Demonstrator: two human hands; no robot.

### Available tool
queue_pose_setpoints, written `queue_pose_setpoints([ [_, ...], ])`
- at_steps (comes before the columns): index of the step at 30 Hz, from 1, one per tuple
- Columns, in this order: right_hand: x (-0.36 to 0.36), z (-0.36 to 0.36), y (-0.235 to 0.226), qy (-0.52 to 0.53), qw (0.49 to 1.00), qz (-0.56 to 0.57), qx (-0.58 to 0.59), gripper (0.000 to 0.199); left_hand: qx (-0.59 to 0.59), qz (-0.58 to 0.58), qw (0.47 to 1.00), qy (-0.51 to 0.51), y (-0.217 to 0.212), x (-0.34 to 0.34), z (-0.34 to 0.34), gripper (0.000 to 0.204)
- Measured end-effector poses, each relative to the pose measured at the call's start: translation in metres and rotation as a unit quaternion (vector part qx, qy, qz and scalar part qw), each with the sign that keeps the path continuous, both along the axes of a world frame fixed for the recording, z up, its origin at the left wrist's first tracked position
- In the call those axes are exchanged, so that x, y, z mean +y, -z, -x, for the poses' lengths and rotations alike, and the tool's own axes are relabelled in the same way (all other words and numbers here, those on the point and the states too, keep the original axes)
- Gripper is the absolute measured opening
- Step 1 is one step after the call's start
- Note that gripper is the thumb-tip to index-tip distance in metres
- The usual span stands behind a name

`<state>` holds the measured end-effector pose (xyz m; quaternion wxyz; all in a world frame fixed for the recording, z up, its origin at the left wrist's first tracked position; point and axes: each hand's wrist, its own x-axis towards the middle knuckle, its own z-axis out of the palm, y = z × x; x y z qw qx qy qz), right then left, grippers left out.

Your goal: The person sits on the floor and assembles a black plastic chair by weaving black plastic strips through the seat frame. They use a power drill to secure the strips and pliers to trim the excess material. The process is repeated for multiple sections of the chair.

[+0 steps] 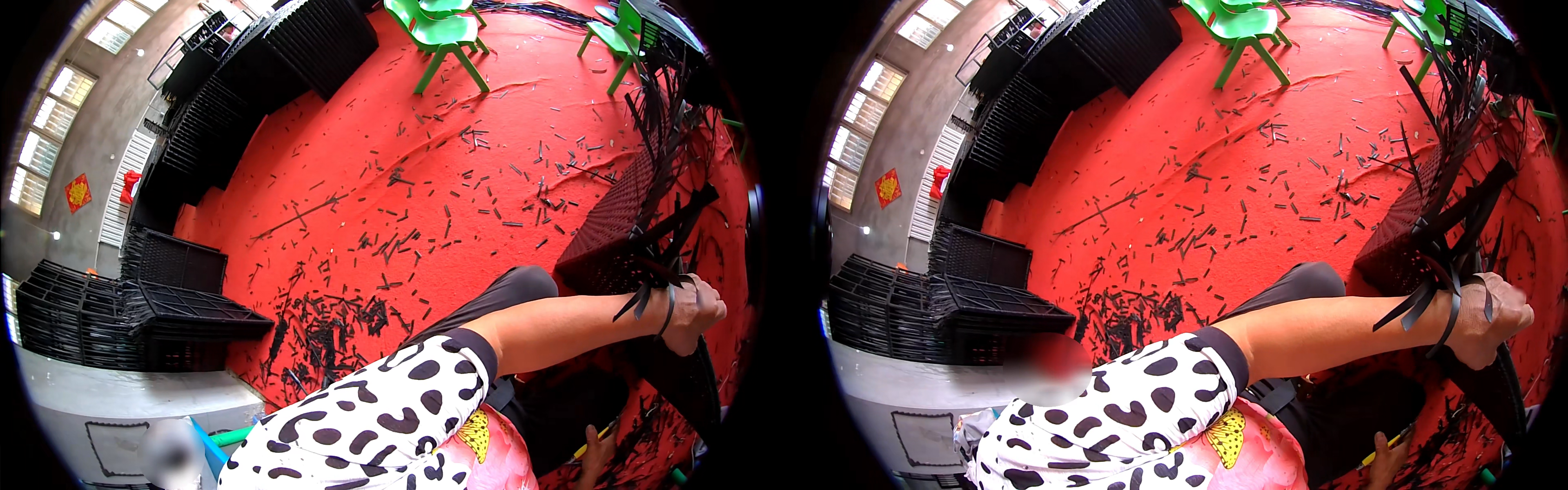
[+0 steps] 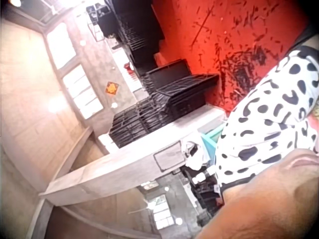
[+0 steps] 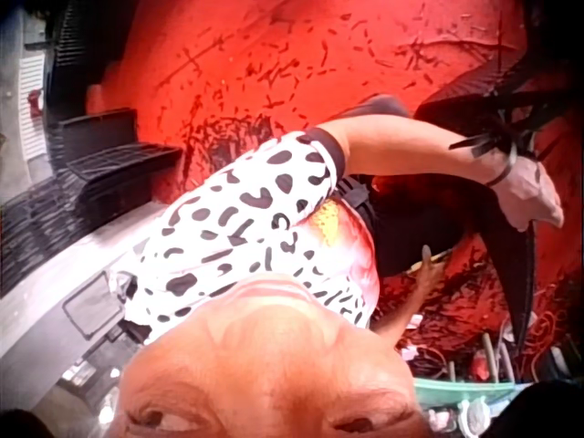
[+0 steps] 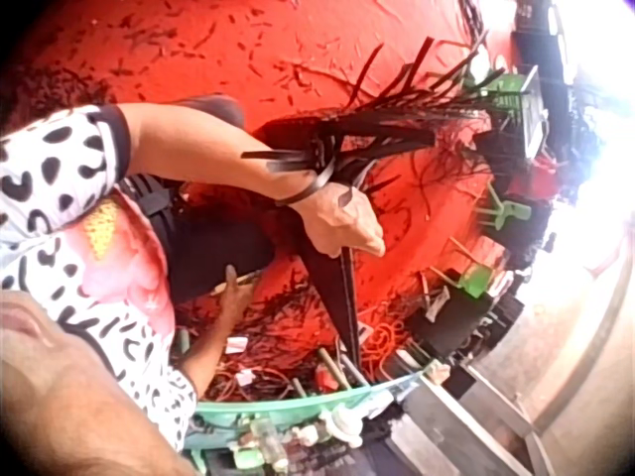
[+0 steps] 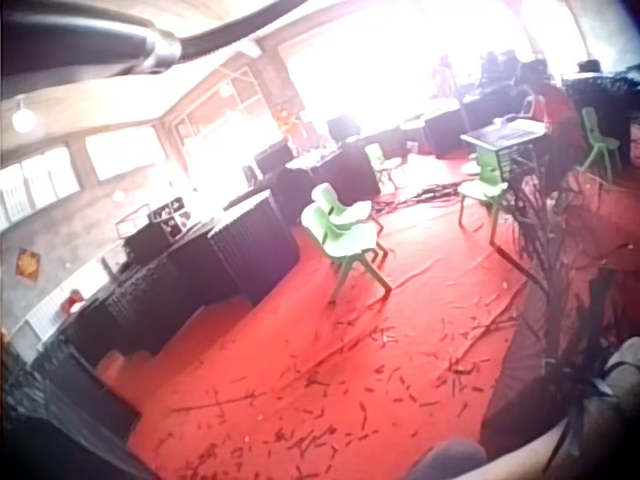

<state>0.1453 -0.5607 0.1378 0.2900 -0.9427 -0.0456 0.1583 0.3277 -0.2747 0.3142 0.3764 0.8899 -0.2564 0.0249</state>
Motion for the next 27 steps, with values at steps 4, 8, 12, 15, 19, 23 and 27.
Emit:
queue_pose_setpoints([
  [4, -0.001, -0.001, 0.001, 0.027, 0.999, 0.015, 0.038, 0.085, -0.047, 0.010, 0.999, 0.014, 0.011, 0.001, -0.005, 0.025],
  [8, -0.001, 0.000, -0.003, 0.043, 0.998, 0.014, 0.039, 0.082, -0.064, 0.026, 0.997, 0.031, 0.014, 0.001, -0.005, 0.024],
  [12, -0.015, -0.001, 0.007, 0.086, 0.996, -0.028, 0.014, 0.075, -0.018, 0.010, 1.000, 0.013, 0.002, 0.003, -0.001, 0.024],
  [15, -0.022, -0.009, -0.007, 0.090, 0.995, -0.034, -0.010, 0.068, -0.031, 0.023, 0.999, -0.006, 0.006, 0.001, -0.001, 0.025],
  [19, -0.022, -0.019, -0.064, 0.053, 0.993, -0.014, -0.109, 0.067, -0.176, -0.080, 0.878, -0.439, 0.026, -0.056, -0.017, 0.023],
  [23, 0.019, -0.044, -0.153, 0.075, 0.964, -0.018, -0.256, 0.063, -0.193, 0.125, 0.973, -0.006, 0.000, 0.013, 0.012, 0.040],
  [27, 0.059, -0.091, -0.214, -0.088, 0.885, 0.152, -0.430, 0.059, -0.096, 0.124, 0.988, 0.002, -0.006, 0.034, 0.014, 0.061],
])
